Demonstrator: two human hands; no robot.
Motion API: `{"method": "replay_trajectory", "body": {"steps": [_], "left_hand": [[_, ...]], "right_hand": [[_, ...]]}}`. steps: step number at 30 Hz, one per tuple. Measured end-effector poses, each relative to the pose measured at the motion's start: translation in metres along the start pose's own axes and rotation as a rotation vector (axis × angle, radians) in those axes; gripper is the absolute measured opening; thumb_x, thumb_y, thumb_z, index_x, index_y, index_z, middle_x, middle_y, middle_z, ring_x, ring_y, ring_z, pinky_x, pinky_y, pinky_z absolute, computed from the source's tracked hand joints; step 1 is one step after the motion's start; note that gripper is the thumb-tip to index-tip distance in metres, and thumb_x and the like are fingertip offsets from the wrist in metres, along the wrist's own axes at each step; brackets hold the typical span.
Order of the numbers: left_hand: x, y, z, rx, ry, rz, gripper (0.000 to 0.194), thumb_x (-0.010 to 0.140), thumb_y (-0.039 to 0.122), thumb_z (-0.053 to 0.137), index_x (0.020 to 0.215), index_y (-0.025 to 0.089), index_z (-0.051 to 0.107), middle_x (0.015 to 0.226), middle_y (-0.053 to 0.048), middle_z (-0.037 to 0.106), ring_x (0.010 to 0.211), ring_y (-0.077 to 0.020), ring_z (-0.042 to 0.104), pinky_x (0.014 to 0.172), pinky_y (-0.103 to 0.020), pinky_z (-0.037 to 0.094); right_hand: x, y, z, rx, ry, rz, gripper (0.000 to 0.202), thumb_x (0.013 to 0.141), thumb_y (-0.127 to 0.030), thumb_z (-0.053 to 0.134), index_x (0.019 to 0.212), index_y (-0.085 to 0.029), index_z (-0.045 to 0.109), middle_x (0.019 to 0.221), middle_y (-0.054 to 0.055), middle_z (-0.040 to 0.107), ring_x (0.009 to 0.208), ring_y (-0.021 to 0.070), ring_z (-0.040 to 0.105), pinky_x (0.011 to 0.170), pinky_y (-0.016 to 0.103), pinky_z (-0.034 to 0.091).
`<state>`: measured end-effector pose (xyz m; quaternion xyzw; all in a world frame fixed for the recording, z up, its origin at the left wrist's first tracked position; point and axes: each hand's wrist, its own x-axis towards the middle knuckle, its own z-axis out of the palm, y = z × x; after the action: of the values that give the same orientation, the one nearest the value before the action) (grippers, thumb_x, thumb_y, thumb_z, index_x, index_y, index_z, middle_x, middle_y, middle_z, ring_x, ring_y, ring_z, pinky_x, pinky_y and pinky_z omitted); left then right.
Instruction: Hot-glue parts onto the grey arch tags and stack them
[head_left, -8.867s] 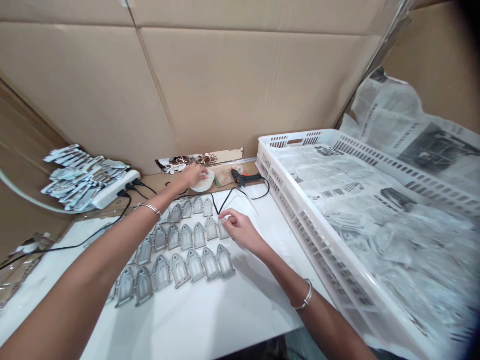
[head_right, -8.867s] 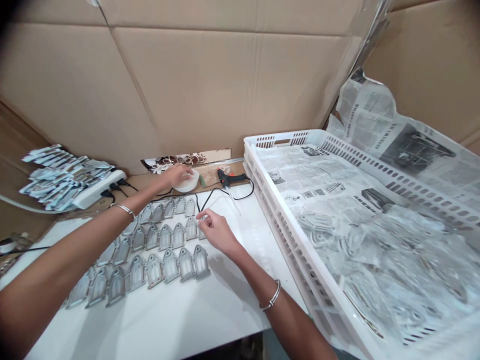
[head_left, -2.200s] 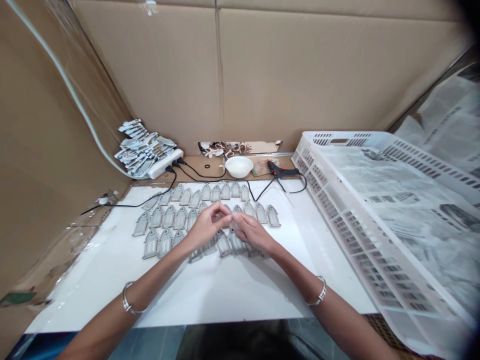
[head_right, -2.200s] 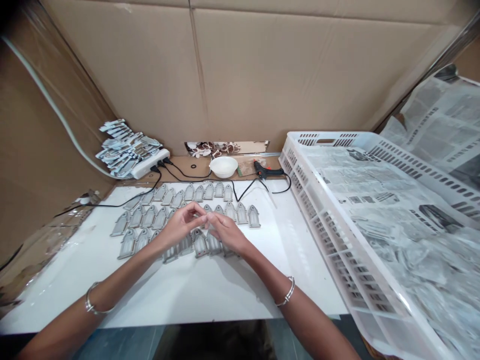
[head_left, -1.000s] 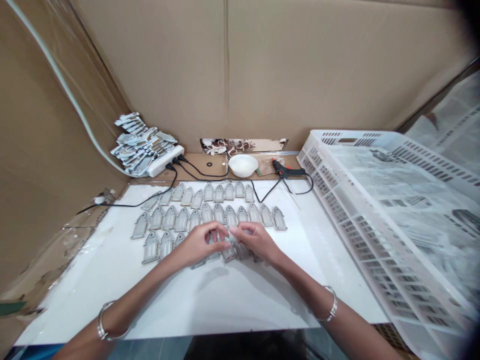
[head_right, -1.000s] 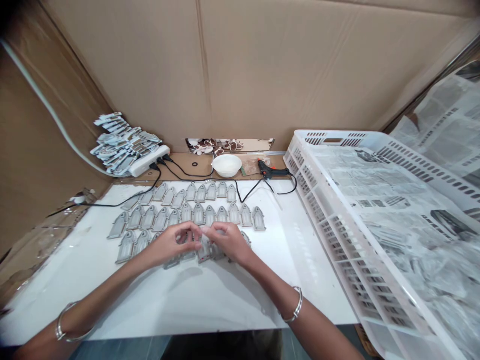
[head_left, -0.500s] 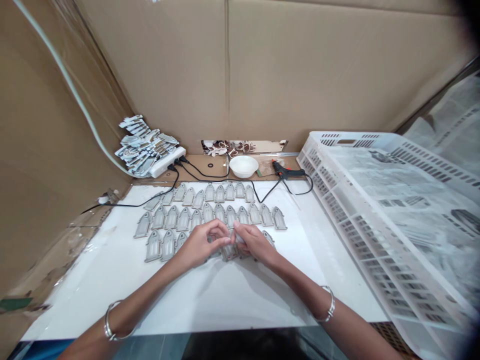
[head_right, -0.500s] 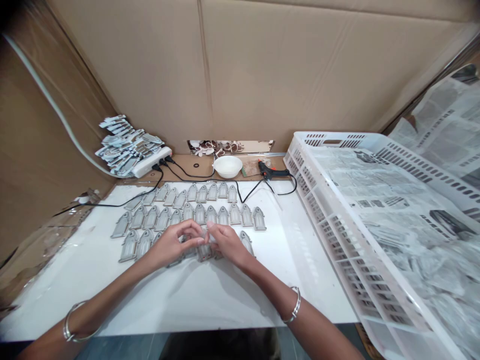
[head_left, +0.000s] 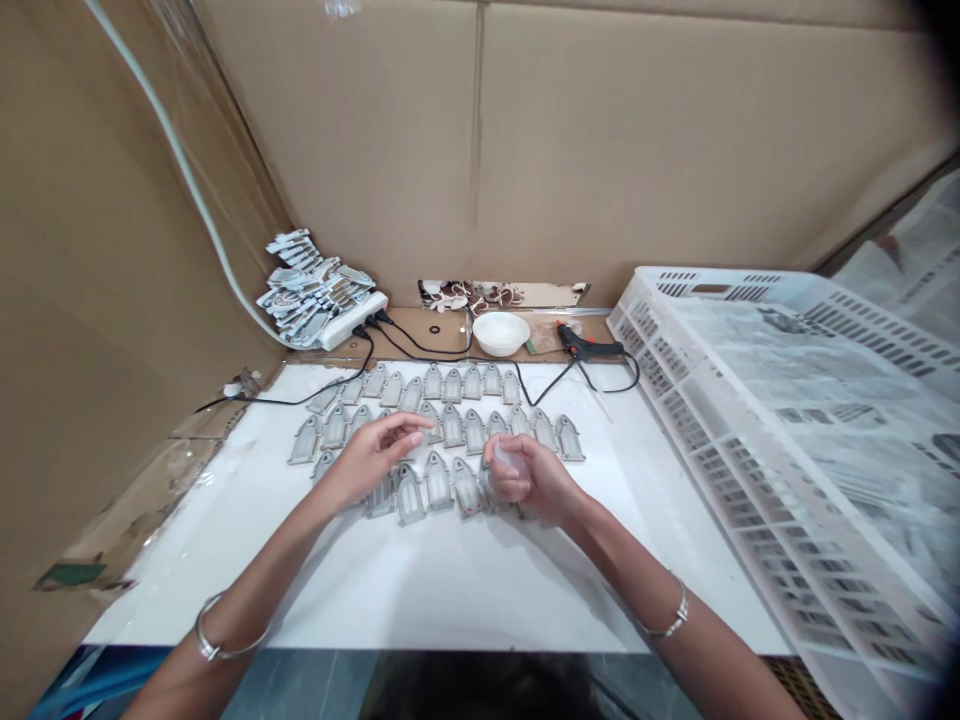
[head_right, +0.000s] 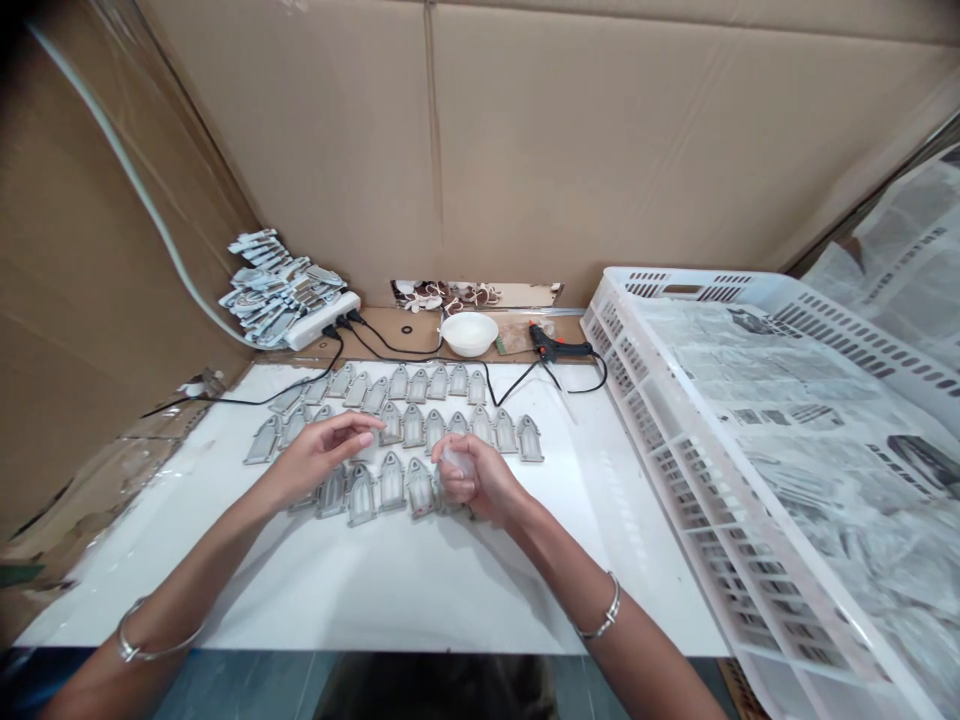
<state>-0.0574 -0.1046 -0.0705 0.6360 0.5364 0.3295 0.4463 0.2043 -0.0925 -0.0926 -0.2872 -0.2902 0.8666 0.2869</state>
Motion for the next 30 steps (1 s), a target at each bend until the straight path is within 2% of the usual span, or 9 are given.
{"method": "replay_trajectory", "body": {"steps": [2,6,13,17,23,30], "left_hand": [[-0.003,-0.001,-0.006,-0.015,-0.059,-0.053,0.039,0.087,0.048,0.064,0.109,0.016,0.067,0.092,-0.006,0.068,0.076,-0.0169,0.061,0.069,-0.027,0.047],[-0.009,-0.001,-0.013,0.012,-0.231,-0.176,0.032,0.083,0.044,0.068,0.096,0.015,0.065,0.073,-0.003,0.067,0.067,-0.0174,0.062,0.064,-0.027,0.048],[-0.013,-0.004,-0.016,0.201,-0.373,-0.196,0.021,0.081,0.037,0.068,0.086,0.016,0.068,0.075,-0.003,0.071,0.071,-0.0181,0.064,0.065,-0.025,0.046],[-0.012,-0.009,-0.016,0.267,-0.392,-0.176,0.021,0.081,0.038,0.067,0.085,0.017,0.070,0.077,-0.003,0.072,0.072,-0.0185,0.064,0.064,-0.024,0.045],[-0.010,-0.006,-0.016,0.448,-0.353,-0.160,0.017,0.081,0.035,0.066,0.083,0.020,0.074,0.072,0.000,0.069,0.069,-0.0174,0.060,0.059,-0.023,0.036],[-0.011,-0.002,-0.014,0.457,-0.351,-0.167,0.017,0.081,0.036,0.067,0.085,0.023,0.077,0.084,0.000,0.073,0.074,-0.0178,0.062,0.064,-0.023,0.038]], "right_hand": [[-0.001,-0.001,0.001,0.000,0.019,-0.024,0.014,0.081,-0.028,0.061,0.085,-0.015,0.062,0.055,-0.009,0.034,0.043,0.0041,0.021,0.044,0.021,0.014],[-0.002,0.000,0.004,-0.040,0.021,-0.065,0.023,0.085,-0.031,0.070,0.096,-0.012,0.065,0.059,-0.008,0.038,0.046,0.0033,0.028,0.047,0.020,0.018],[0.002,0.003,-0.002,-0.139,0.010,-0.107,0.034,0.085,-0.046,0.073,0.092,-0.014,0.063,0.057,-0.010,0.037,0.045,0.0028,0.026,0.047,0.021,0.014],[0.002,0.003,-0.004,-0.178,0.015,-0.104,0.036,0.086,-0.049,0.072,0.090,-0.014,0.063,0.056,-0.010,0.036,0.045,0.0029,0.023,0.046,0.022,0.013],[0.002,0.001,-0.001,-0.197,0.033,-0.093,0.038,0.084,-0.050,0.072,0.087,-0.014,0.062,0.054,-0.011,0.033,0.045,0.0028,0.021,0.046,0.022,0.011],[0.001,0.000,-0.001,-0.217,0.051,-0.079,0.040,0.081,-0.052,0.074,0.086,-0.015,0.062,0.053,-0.011,0.032,0.043,0.0027,0.020,0.045,0.022,0.011]]}}
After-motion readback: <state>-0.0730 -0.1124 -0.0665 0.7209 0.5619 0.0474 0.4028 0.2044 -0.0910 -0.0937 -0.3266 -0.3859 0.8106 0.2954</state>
